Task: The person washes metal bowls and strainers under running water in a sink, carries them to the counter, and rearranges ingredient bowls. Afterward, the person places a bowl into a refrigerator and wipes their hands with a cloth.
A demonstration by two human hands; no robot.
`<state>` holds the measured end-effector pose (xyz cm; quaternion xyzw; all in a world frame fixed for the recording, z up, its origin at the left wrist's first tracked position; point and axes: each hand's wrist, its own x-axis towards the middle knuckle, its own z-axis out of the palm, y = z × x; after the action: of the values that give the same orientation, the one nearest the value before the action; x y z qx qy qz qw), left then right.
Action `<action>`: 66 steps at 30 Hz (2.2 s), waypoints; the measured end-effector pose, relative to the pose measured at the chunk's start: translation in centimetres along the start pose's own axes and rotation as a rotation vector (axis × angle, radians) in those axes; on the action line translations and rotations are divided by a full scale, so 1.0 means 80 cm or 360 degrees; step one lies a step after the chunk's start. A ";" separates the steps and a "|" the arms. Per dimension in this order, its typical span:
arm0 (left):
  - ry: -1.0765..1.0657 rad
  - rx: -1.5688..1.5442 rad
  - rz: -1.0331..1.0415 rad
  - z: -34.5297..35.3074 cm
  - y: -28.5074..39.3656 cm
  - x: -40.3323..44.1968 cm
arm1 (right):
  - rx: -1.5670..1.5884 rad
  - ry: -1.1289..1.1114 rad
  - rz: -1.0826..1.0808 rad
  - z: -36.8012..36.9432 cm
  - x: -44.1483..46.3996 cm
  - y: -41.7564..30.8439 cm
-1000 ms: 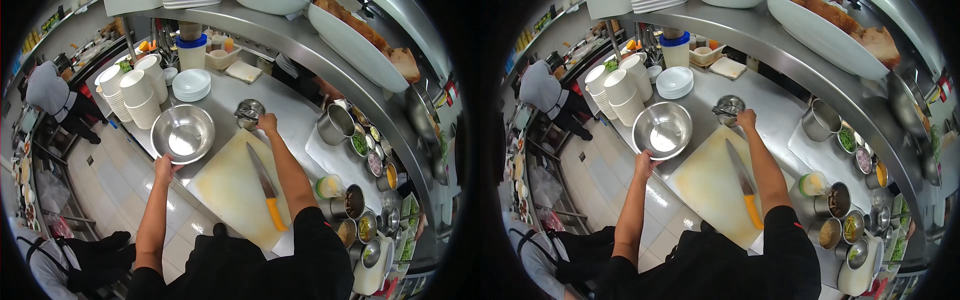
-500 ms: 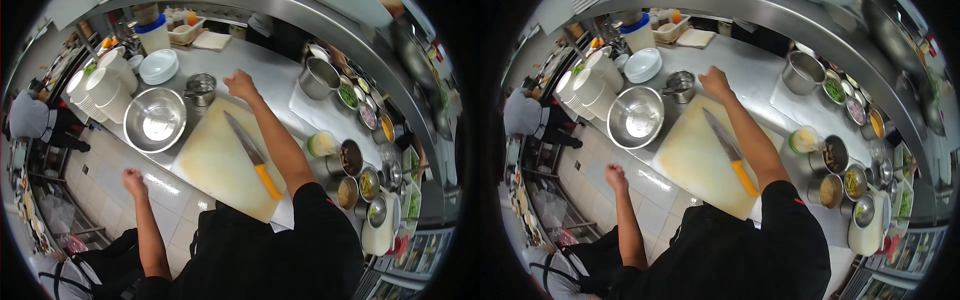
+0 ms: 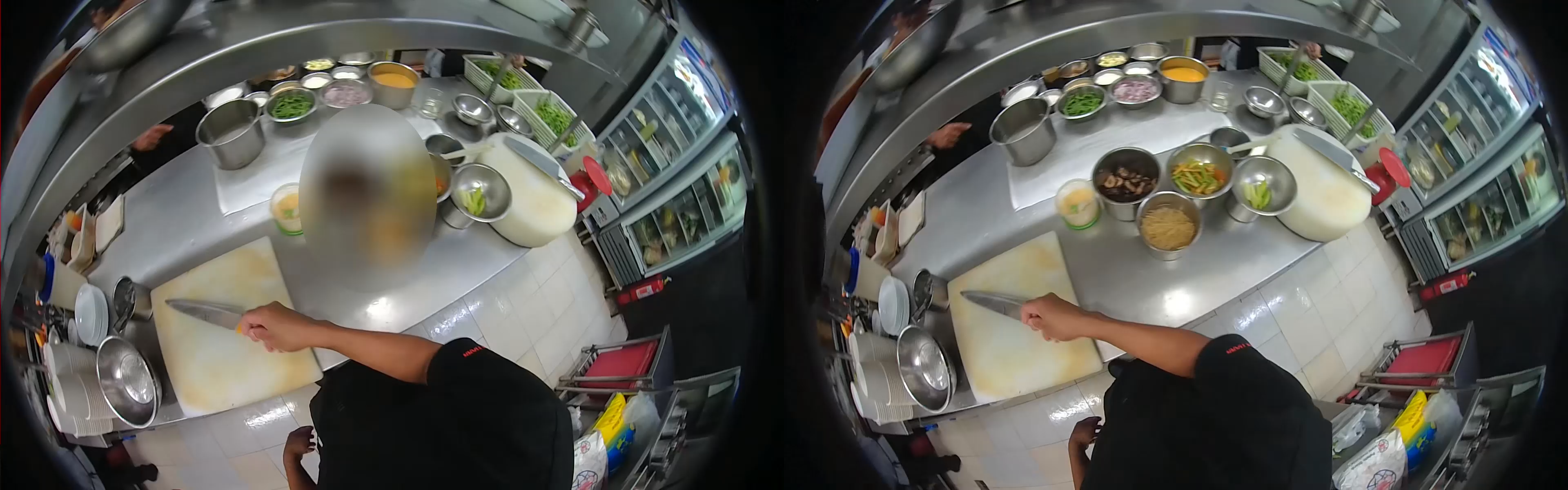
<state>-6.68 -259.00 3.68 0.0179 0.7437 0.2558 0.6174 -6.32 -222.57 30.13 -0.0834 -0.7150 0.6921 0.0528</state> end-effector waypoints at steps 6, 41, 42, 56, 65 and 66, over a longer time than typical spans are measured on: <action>-0.0102 0.0349 0.1169 0.052 0.198 -0.143 | 0.0074 0.0585 -0.0296 -0.097 -0.155 -0.021; 0.2671 0.0054 0.4499 0.179 0.120 -0.738 | -0.0266 0.0628 -0.3063 0.003 -0.523 -0.339; 0.2689 0.0119 0.4470 0.176 0.112 -0.734 | -0.0221 0.0602 -0.3078 0.006 -0.521 -0.340; 0.2570 -0.0132 0.4581 0.193 0.118 -0.693 | -0.0528 -0.0140 -0.2869 -0.003 -0.520 -0.352; 0.2539 -0.0898 0.2871 0.137 0.129 -0.502 | -0.0552 0.0891 -0.1429 0.046 -0.236 -0.195; 0.2378 -0.0910 0.2285 0.144 0.131 -0.471 | -0.0703 0.0716 -0.1181 0.043 -0.184 -0.139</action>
<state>9.92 -258.65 40.91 0.1444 0.6610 0.6694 -0.3069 6.93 -229.06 41.65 0.0204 -0.7971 0.4232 0.4302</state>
